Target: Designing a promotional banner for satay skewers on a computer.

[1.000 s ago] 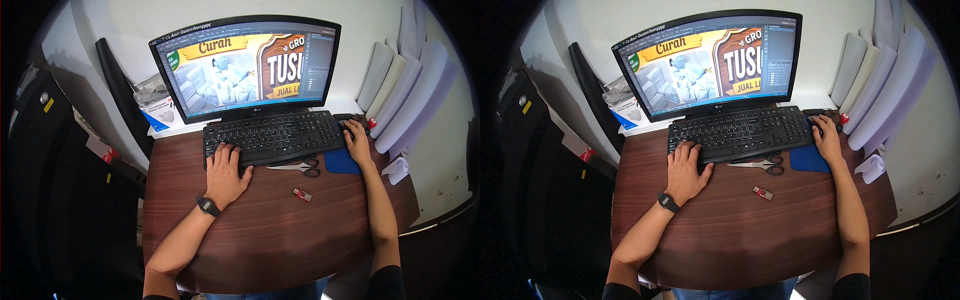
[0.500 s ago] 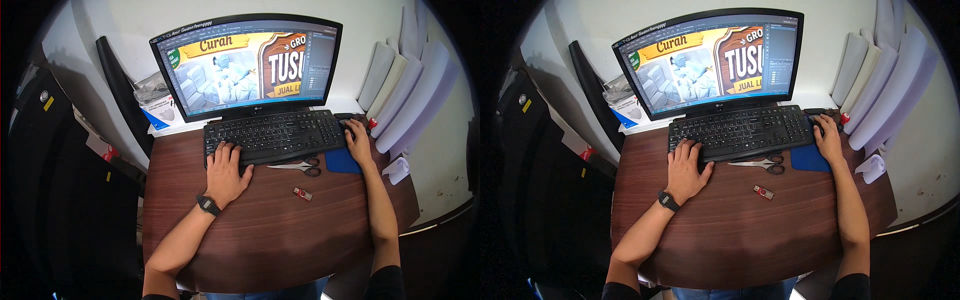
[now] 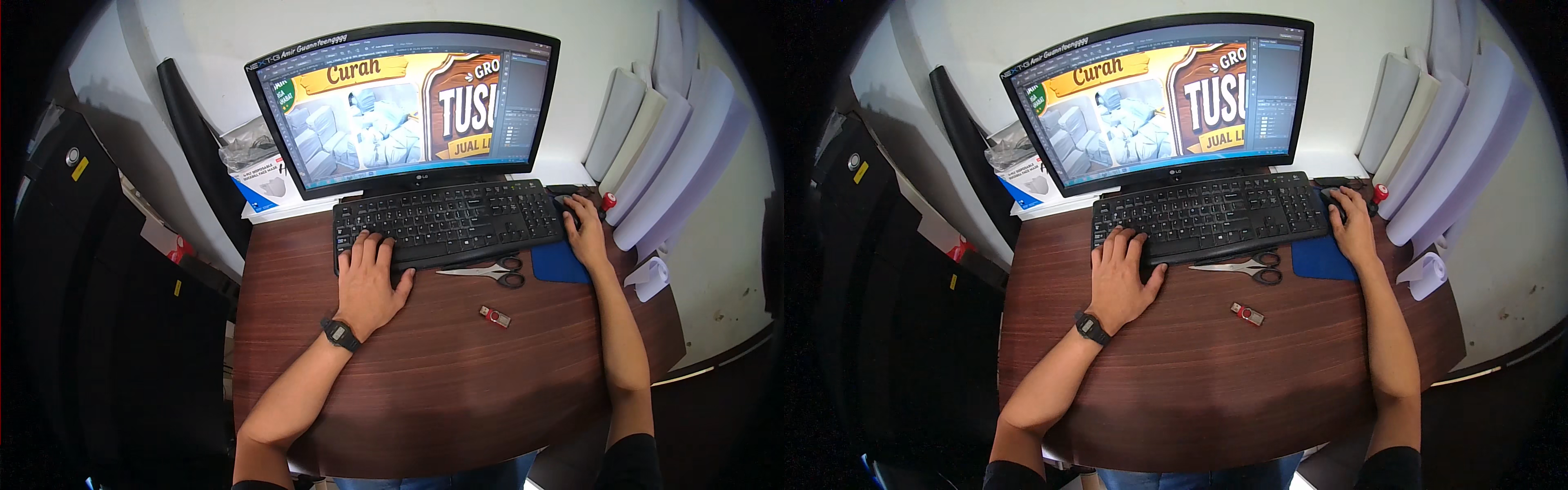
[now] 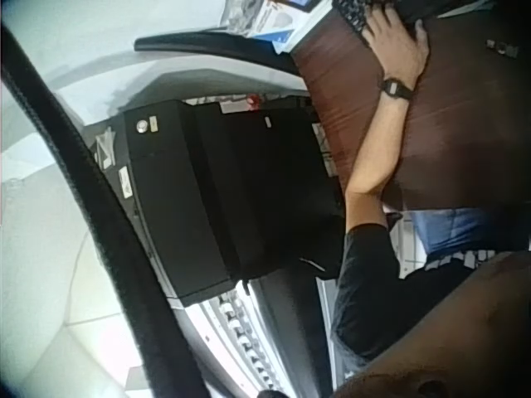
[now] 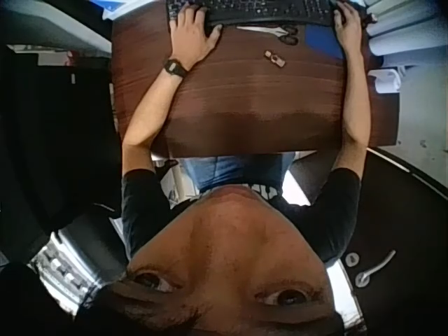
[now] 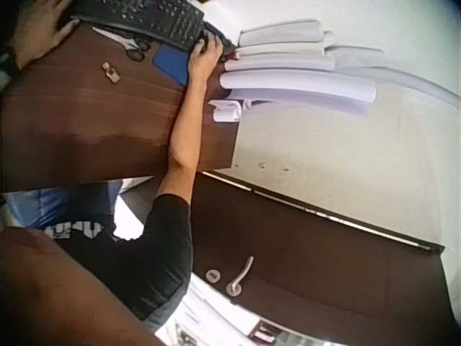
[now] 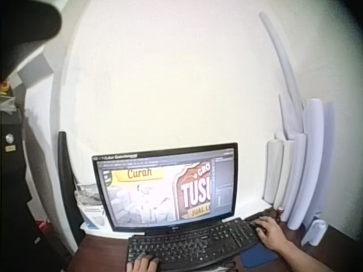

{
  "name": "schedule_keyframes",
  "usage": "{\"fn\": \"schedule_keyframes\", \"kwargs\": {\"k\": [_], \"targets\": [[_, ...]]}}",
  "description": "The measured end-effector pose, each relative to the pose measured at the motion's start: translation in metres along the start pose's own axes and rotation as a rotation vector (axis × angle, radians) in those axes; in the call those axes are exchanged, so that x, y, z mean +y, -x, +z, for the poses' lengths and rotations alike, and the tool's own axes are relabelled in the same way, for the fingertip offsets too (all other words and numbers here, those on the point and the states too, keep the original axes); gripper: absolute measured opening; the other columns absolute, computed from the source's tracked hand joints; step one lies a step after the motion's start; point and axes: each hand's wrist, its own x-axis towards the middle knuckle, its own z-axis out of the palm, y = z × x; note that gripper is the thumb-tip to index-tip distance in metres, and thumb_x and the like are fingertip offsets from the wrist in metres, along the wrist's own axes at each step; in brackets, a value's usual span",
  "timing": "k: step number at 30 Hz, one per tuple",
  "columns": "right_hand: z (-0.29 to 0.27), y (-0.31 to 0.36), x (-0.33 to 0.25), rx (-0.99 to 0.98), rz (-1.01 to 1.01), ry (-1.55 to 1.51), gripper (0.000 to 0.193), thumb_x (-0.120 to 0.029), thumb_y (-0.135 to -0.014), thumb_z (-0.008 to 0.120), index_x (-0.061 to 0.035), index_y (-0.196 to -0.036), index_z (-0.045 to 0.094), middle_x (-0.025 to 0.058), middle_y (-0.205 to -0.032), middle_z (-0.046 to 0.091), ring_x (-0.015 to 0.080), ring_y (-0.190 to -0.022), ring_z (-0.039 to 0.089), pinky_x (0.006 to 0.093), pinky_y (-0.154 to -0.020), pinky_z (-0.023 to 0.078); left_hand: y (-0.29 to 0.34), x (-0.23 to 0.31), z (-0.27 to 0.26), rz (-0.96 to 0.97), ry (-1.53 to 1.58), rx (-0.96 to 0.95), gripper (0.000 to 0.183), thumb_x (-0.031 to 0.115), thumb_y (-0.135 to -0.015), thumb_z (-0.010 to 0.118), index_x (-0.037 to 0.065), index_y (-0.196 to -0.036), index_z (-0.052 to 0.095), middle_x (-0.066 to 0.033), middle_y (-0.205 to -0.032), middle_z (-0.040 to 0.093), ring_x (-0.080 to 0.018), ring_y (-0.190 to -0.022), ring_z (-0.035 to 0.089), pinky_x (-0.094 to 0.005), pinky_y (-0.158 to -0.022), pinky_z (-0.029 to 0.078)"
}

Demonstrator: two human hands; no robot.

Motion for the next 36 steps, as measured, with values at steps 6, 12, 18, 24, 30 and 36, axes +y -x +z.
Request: {"fn": "schedule_keyframes", "kwargs": {"k": [6, 12, 18, 24, 30, 36], "targets": [[0.0006, -0.0003, 0.0066, 0.005, -0.009, 0.001, 0.034, -0.014, -0.100, 0.064, -0.0039, -0.133, 0.067, 0.0211, -0.144, 0.059, 0.0398, -0.135, 0.056, 0.0437, -0.114, 0.045, -0.0002, 0.0010, 0.0009, -0.003, 0.001, -0.001, 0.061, 0.038, -0.090, 0.074, 0.001, -0.136, 0.059, -0.0182, -0.140, 0.055, -0.0372, -0.141, 0.044, -0.0494, -0.111, 0.035], [0.0010, 0.0008, -0.0011, 0.027, -0.004, -0.016, 0.033, -0.012, -0.098, 0.065, -0.0040, -0.130, 0.069, 0.0201, -0.140, 0.061, 0.0394, -0.132, 0.057, 0.0438, -0.112, 0.046, 0.0011, -0.0002, -0.0007, -0.004, -0.002, -0.006, 0.061, 0.038, -0.091, 0.074, 0.001, -0.137, 0.059, -0.0178, -0.140, 0.055, -0.0369, -0.141, 0.044, -0.0490, -0.111, 0.035], [-0.0020, 0.0006, 0.0049, 0.048, -0.052, 0.022, 0.032, -0.010, -0.095, 0.066, -0.0046, -0.126, 0.070, 0.0191, -0.136, 0.062, 0.0385, -0.128, 0.058, 0.0440, -0.110, 0.047, -0.0002, 0.0001, -0.0012, 0.067, 0.051, 0.001, 0.050, 0.031, -0.092, 0.074, 0.005, -0.133, 0.063, -0.0172, -0.140, 0.056, -0.0361, -0.142, 0.045, -0.0485, -0.110, 0.035], [0.0001, -0.0001, 0.0063, 0.045, -0.042, 0.009, 0.032, -0.010, -0.094, 0.066, -0.0041, -0.126, 0.070, 0.0189, -0.136, 0.063, 0.0382, -0.128, 0.058, 0.0437, -0.110, 0.047, -0.0007, -0.0015, -0.0004, 0.159, 0.064, -0.020, 0.036, 0.025, -0.094, 0.073, 0.008, -0.125, 0.069, -0.0168, -0.138, 0.057, -0.0356, -0.143, 0.045, -0.0500, -0.109, 0.035], [0.0015, 0.0001, 0.0058, 0.040, -0.036, 0.016, 0.032, -0.011, -0.096, 0.066, -0.0035, -0.127, 0.070, 0.0193, -0.137, 0.063, 0.0382, -0.130, 0.058, 0.0435, -0.111, 0.046, -0.0006, -0.0012, 0.0005, 0.153, 0.079, -0.022, 0.035, 0.023, -0.094, 0.073, 0.008, -0.125, 0.069, -0.0171, -0.139, 0.057, -0.0360, -0.143, 0.045, -0.0515, -0.111, 0.034], [0.0012, 0.0004, 0.0048, 0.039, -0.040, 0.022, 0.032, -0.012, -0.097, 0.066, -0.0035, -0.128, 0.069, 0.0193, -0.138, 0.062, 0.0384, -0.131, 0.057, 0.0436, -0.112, 0.046, -0.0005, -0.0013, 0.0002, 0.151, 0.082, -0.023, 0.034, 0.023, -0.094, 0.073, 0.007, -0.124, 0.069, -0.0170, -0.139, 0.057, -0.0365, -0.143, 0.046, -0.0521, -0.111, 0.035]]}}
